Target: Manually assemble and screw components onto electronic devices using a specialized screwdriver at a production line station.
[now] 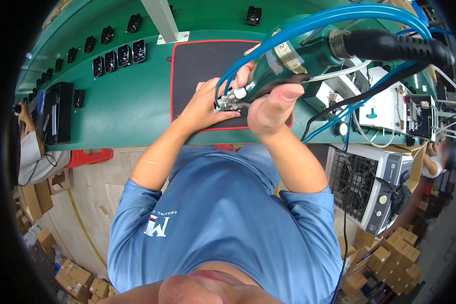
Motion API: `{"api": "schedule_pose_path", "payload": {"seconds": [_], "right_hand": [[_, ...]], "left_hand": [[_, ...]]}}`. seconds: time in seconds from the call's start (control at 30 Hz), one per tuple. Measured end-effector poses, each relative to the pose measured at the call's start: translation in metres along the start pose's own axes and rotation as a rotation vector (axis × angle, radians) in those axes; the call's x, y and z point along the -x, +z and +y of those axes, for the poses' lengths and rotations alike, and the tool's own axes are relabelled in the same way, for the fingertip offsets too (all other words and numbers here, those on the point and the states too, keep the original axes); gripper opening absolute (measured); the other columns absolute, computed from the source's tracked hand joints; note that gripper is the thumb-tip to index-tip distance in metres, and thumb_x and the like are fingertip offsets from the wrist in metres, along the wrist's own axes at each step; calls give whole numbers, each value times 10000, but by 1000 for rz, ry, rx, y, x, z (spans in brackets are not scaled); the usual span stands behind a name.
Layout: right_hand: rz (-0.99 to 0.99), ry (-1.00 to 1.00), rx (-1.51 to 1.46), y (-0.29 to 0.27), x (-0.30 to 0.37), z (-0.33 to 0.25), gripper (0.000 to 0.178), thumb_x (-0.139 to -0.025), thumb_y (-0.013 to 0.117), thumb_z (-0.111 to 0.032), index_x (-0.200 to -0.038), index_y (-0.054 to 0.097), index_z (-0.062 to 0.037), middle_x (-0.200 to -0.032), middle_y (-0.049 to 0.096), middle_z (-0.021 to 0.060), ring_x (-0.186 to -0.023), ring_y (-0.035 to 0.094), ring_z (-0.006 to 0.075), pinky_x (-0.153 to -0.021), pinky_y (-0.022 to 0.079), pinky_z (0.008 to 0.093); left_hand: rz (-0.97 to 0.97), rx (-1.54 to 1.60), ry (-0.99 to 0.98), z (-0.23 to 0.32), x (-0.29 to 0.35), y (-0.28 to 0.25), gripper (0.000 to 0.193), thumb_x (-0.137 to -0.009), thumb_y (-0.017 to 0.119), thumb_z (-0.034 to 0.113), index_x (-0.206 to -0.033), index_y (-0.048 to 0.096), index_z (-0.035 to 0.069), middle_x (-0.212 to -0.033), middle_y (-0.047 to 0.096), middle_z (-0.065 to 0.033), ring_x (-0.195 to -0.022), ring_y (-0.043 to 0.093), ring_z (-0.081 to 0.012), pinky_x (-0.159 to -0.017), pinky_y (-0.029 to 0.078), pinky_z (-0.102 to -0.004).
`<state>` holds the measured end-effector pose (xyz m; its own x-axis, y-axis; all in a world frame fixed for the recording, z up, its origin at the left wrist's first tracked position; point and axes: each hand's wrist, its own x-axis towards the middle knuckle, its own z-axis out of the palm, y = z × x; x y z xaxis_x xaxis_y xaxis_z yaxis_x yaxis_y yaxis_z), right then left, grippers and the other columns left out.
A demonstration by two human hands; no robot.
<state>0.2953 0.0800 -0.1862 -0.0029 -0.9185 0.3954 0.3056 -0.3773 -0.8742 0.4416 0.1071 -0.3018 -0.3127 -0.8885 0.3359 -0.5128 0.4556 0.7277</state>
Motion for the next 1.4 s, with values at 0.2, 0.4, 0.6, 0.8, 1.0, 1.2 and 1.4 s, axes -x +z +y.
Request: {"api": "schedule_pose_path", "payload": {"seconds": [0.2, 0.4, 0.6, 0.8, 1.0, 1.2, 1.4], "right_hand": [[-85, 29, 132, 7, -14, -15, 1076, -712, 285, -939, -1131, 517, 24, -670, 575, 83, -537, 555, 160, -500, 482, 297], [-55, -160, -38, 19, -37, -42, 1108, -790, 190, -890, -1149, 505, 109, -610, 540, 91, -556, 571, 176, -500, 496, 285], [-70, -243, 140, 18, -17, -8, 863, -905, 236, -757, -1250, 413, 14, -935, 633, 191, -584, 590, 179, -504, 500, 287], [-161, -145, 99, 11, -9, 3, 877, -889, 270, -773, -1156, 469, 39, -825, 628, 158, -571, 573, 181, -489, 477, 278], [-129, -158, 96, 11, -10, 4, 903, -868, 270, -798, -1106, 493, 44, -761, 617, 135, -561, 564, 174, -488, 461, 270], [-104, -140, 156, 16, -8, 1, 922, -861, 246, -812, -1077, 506, 46, -667, 592, 106, -549, 547, 172, -516, 461, 289], [-88, -83, -22, 8, -2, 19, 951, -807, 279, -864, -1057, 512, 24, -679, 577, 85, -554, 541, 168, -542, 473, 295]], "left_hand": [[19, 14, -11, -4, 2, 4, 754, -667, 846, 363, -1292, 544, 68, -1186, 568, -93, -1096, 534, -278, -928, 354, -374], [-17, -32, 30, -2, 1, 0, 760, -657, 843, 391, -1284, 546, 80, -1202, 562, -79, -1116, 521, -269, -941, 337, -378], [25, -55, 13, -2, 3, 3, 757, -646, 844, 413, -1270, 551, 101, -1202, 553, -77, -1092, 520, -278, -921, 341, -386], [-1, -62, 22, -2, 2, 3, 747, -631, 857, 402, -1235, 558, 80, -1168, 553, -86, -1049, 524, -287, -886, 350, -392], [20, -61, 42, -3, 3, 5, 742, -625, 864, 391, -1226, 561, 79, -1183, 557, -90, -1069, 526, -285, -883, 351, -388], [35, -44, 23, -3, 4, 5, 740, -627, 862, 402, -1223, 568, 77, -1198, 561, -87, -1086, 524, -284, -883, 350, -379], [78, -18, 61, -4, 3, 2, 741, -638, 855, 411, -1233, 564, 77, -1192, 571, -80, -1072, 531, -281, -887, 345, -378]]}}
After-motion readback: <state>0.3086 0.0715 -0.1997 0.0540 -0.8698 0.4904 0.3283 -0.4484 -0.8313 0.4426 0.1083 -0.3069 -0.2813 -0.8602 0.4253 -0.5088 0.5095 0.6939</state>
